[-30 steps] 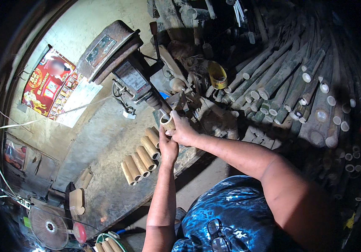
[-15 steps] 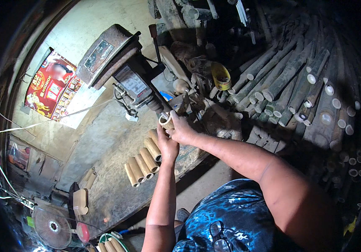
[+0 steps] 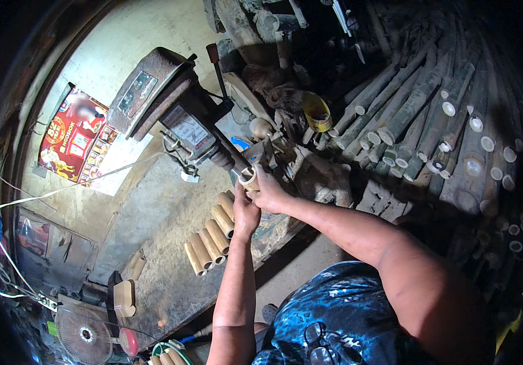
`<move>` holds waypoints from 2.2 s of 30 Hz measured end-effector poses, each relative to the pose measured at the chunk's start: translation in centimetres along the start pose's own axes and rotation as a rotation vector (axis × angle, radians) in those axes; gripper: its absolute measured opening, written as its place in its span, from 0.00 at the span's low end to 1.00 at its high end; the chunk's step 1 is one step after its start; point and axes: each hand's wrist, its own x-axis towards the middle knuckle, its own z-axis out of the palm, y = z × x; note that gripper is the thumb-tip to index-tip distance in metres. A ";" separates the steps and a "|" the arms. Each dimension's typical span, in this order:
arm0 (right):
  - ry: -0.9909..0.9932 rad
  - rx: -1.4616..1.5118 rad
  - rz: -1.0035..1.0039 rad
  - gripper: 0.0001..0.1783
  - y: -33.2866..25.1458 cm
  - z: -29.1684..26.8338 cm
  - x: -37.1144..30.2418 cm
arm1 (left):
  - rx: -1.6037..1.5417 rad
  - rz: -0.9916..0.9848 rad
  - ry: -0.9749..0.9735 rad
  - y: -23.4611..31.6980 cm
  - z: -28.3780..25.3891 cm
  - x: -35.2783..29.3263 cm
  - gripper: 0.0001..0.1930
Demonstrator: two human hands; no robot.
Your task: The person repeatedly positions short cylindrical wooden pieces under a drill press and lowers the spindle to bore or enlarge the central hole. After each cycle, the person removes the piece and places it into a bucket, then picks up the next piece from the table and repeats the process.
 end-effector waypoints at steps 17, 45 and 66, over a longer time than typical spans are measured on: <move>0.010 -0.055 -0.109 0.34 -2.3 0.8 -1.6 | 0.026 -0.009 0.051 2.6 -0.8 -1.5 0.33; 0.017 0.036 -0.097 0.33 -2.1 -0.5 1.8 | 0.041 0.017 0.055 1.4 -1.3 2.1 0.28; 0.000 -0.115 -0.092 0.36 -3.1 -1.0 -0.7 | -0.023 0.028 0.060 1.8 -0.3 -0.3 0.29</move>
